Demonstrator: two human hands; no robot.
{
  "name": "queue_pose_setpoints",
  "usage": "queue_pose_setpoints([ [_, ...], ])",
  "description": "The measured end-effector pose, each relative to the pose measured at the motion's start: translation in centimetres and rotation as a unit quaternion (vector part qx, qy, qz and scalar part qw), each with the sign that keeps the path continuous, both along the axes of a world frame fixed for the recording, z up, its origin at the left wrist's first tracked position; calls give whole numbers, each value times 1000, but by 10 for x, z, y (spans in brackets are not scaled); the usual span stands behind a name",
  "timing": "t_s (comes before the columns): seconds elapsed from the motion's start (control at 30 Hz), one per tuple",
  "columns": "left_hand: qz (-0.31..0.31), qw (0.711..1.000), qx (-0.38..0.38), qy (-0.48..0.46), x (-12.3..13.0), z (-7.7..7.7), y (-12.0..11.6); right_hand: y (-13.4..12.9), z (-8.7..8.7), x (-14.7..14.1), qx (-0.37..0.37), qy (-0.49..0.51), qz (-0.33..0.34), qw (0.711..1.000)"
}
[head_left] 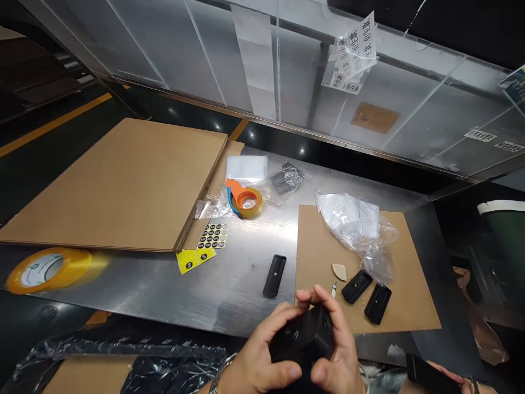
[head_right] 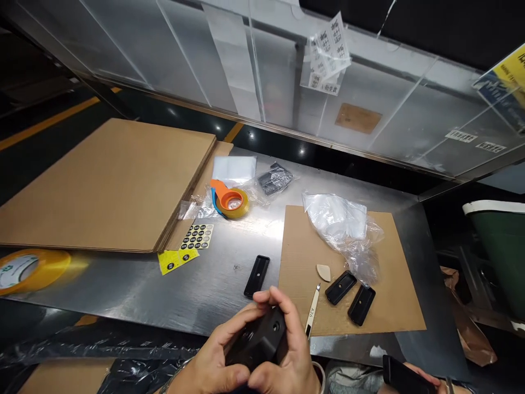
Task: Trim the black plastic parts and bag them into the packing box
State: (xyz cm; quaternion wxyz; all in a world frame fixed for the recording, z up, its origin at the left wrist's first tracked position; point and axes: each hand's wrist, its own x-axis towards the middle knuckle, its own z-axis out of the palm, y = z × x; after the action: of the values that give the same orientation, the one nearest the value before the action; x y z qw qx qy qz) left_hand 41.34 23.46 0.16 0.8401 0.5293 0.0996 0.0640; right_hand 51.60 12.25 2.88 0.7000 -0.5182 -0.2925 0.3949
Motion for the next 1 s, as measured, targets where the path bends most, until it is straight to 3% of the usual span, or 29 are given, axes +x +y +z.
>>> queue_pose_setpoints([
  [0.17, 62, 993, 99, 13, -1, -10, -6, 7, -2, -8, -14, -31, -48, 998],
  [0.33, 118, 986, 109, 48, -5, -21, -10, 6, -15, -6, -47, -31, -52, 997],
  [0.57, 99, 993, -40, 46, -7, -33, -15, 4, -23, -8, -105, -110, -48, 987],
  [0.73, 73, 990, -104, 55, -9, -30, -14, 5, -17, -6, -101, -198, -46, 974],
  [0.83, 36, 985, -161, 53, -8, -28, -17, 6, -19, -1, -83, -201, -30, 976],
  [0.9, 46, 970, -230, 62, -5, -33, -21, 7, -32, 5, -98, -159, -40, 982],
  [1.0, 71, 943, -300, 121, 4, -57, -27, 11, -75, 13, -200, -101, -123, 967],
])
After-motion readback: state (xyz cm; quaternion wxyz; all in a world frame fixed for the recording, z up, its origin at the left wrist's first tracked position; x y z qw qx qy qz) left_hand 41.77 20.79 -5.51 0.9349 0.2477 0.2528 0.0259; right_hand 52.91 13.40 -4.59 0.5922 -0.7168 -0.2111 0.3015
